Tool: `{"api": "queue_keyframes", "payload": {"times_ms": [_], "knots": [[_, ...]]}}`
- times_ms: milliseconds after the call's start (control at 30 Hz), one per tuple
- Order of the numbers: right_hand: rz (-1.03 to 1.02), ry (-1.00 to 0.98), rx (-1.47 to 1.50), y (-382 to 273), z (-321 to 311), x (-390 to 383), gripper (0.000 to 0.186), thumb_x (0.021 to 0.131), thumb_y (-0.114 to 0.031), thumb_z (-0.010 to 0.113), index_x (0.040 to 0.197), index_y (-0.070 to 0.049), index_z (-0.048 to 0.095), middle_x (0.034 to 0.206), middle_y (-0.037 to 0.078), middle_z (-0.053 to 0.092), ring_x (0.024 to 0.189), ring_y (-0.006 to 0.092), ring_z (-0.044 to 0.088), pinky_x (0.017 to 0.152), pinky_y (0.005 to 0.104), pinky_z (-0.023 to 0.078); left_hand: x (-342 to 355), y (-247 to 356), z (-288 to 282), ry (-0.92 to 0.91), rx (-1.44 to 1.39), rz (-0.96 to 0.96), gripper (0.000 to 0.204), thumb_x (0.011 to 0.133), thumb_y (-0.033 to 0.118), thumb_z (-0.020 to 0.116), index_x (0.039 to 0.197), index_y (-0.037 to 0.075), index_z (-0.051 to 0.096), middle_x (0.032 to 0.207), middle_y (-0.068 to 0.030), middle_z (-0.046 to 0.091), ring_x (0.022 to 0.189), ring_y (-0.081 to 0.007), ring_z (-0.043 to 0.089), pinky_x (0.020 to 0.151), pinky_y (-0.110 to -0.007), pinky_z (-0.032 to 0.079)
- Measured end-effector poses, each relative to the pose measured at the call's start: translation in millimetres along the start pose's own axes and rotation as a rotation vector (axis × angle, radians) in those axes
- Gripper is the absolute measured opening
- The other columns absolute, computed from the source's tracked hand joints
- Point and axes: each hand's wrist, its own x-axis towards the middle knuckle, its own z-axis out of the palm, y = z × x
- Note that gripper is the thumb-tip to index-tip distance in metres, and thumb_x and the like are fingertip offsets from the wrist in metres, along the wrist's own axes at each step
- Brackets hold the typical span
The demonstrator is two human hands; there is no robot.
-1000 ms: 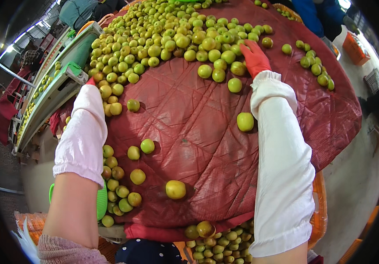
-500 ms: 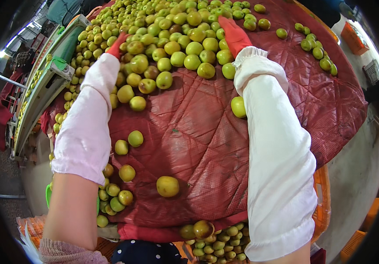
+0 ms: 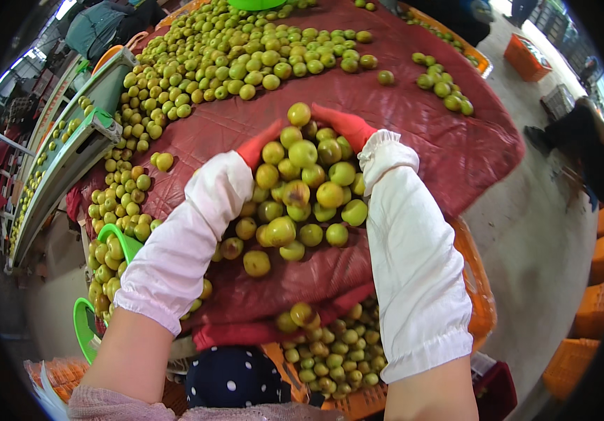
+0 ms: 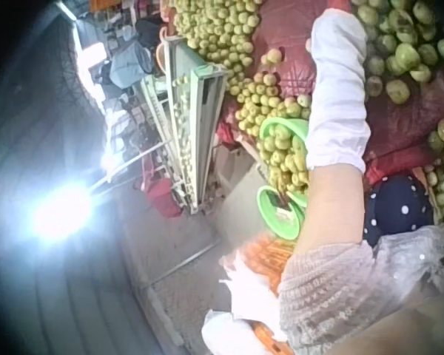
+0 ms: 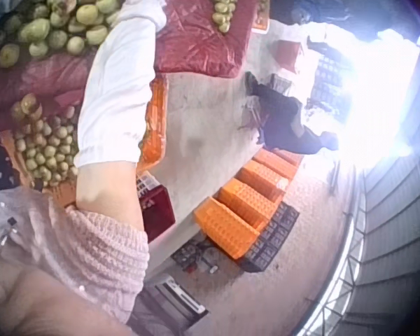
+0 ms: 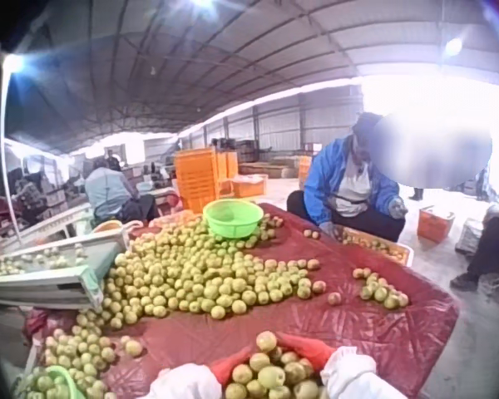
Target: The person sorts green plums from a large pile on a table into an orange crate using both hands. They repeatedly scoop handfuls of plums and transfer them into the crate while other workers sort nearby.
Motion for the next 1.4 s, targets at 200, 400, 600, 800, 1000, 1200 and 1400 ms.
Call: {"api": "queue_keyframes", "payload": {"times_ms": [200,400,600,800,1000,1200,1400], "knots": [[0.199,0.011,-0.153,25.0,-12.5,-115.3,0.052,0.1,-0.046,0.042,0.119,-0.003,0.063,0.115,0.007,0.066,0.102,0.0172,0.062,0.094,0.0314,0.048,-31.1,-66.1,79.7,-0.17,0.006,-0.2,0.062,0.096,0.055,0.043,0.139,0.01,0.047,0.131,-0.0091,0.058,0.117,-0.0213,0.058,0.1,-0.035,0.047],[0.136,0.091,-0.713,41.0,12.5,-203.6,0.052,0.1,-0.047,0.041,0.108,-0.005,0.07,0.108,0.003,0.068,0.097,0.0139,0.06,0.092,0.0287,0.044,-69.0,-111.3,152.4,-0.225,0.044,-0.308,0.056,0.096,0.049,0.048,0.136,0.009,0.052,0.13,-0.0111,0.059,0.111,-0.0212,0.061,0.097,-0.036,0.048],[0.021,0.339,-0.741,72.1,36.4,-275.4,0.055,0.096,-0.055,0.044,0.106,-0.008,0.071,0.1,0.003,0.069,0.093,0.014,0.059,0.084,0.0306,0.044,-63.7,-193.4,139.4,0.012,0.636,0.055,0.032,0.09,0.035,0.059,0.105,0.008,0.069,0.071,0.0023,0.057,0.06,-0.0096,0.048,0.054,-0.027,0.037],[-0.329,0.755,-0.478,108.2,111.2,-395.9,0.049,0.1,-0.042,0.046,0.107,0.002,0.068,0.102,0.008,0.068,0.096,0.0175,0.061,0.09,0.0309,0.045,-125.9,-247.0,168.7,0.423,0.923,0.182,0.04,0.087,0.034,0.061,0.111,0.003,0.068,0.098,-0.0164,0.07,0.101,-0.032,0.064,0.093,-0.036,0.047],[-0.492,0.953,-0.173,156.6,105.9,-464.6,0.049,0.102,-0.038,0.045,0.109,0.006,0.066,0.105,0.013,0.069,0.096,0.02,0.064,0.09,0.0314,0.049,-156.0,-367.9,132.6,0.4,1.643,0.34,0.108,0.067,0.06,0.074,0.147,0.006,0.027,0.153,-0.0195,0.024,0.138,-0.0487,0.022,0.114,-0.053,0.022],[-0.56,1.063,-0.125,166.4,83.3,-486.6,0.05,0.103,-0.038,0.043,0.109,0.006,0.066,0.104,0.013,0.069,0.096,0.0209,0.065,0.09,0.0329,0.049,-98.9,-367.3,151.4,0.371,1.921,0.136,0.111,0.077,0.073,0.055,0.154,0.011,0.007,0.16,-0.015,0.007,0.146,-0.0387,0.004,0.116,-0.056,0.0],[-0.561,1.097,-0.176,156.0,80.7,-501.4,0.051,0.103,-0.038,0.042,0.107,0.006,0.066,0.102,0.014,0.07,0.096,0.0215,0.066,0.092,0.0338,0.049,29.4,-342.9,182.0,0.407,1.935,0.464,0.088,0.08,0.058,0.064,0.149,0.015,0.029,0.152,-0.0155,0.028,0.138,-0.0391,0.028,0.113,-0.055,0.021]]}}
